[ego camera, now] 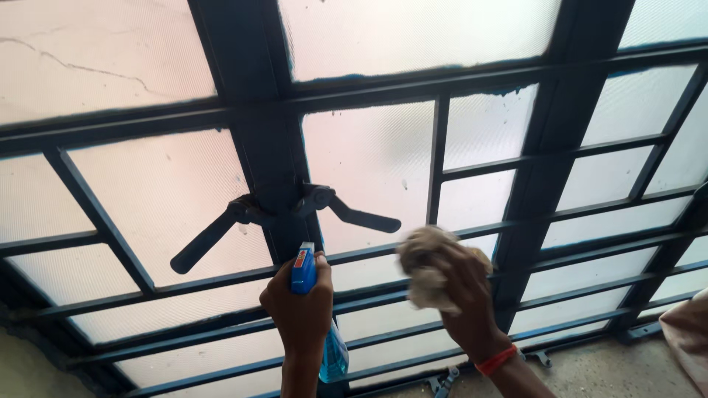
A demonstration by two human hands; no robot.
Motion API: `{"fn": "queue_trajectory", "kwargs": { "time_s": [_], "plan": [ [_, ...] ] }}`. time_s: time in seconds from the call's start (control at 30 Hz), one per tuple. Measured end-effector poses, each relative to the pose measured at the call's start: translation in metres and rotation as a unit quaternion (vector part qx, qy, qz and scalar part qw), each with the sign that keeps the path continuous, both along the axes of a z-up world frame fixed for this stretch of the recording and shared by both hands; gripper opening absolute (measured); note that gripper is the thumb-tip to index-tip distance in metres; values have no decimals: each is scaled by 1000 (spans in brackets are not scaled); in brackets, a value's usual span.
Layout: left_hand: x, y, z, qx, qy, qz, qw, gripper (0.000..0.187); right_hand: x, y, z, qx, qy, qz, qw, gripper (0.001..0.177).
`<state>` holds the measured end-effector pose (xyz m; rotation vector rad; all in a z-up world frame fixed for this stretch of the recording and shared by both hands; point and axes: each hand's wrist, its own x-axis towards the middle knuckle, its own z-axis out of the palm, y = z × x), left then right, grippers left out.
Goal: The person sprays cleaning liquid onto a window and wipes the frame and panes with a cloth.
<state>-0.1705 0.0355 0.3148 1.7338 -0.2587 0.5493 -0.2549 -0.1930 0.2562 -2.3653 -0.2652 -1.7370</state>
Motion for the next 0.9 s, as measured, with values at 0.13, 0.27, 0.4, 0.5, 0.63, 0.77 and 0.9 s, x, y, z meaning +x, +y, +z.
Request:
{"fn": "queue_trajectory", "kwargs": {
  "time_s": [0.13, 0.27, 0.4, 0.5, 0.63, 0.77, 0.9],
  "plan": [
    [2, -4, 4, 14, 53, 9, 998, 20, -10, -57, -15, 135, -76, -17, 988, 48],
    [7, -9, -2, 1, 0, 14, 1000, 19, -19, -137, 0, 100, -53, -194, 975, 24],
    [12, -14, -9, -15, -12, 25, 1000, 20, -8, -114, -1, 101, -55, -278, 954, 29],
    [12, -13, -10, 6, -2, 25, 1000, 21, -2, -66, -1, 45, -32, -178, 983, 30],
    [12, -14, -9, -13, 22, 16, 1000, 20, -6, -83, 12, -24, 40, -67, 997, 44],
    [13, -14, -11, -5, -24, 19, 1000, 18, -28, -148, 15, -41, 16, -111, 993, 36],
    [16, -13, -17, -11, -52, 10, 999, 18, -29, -174, 2, 58, -70, -192, 977, 23]
  ]
}}
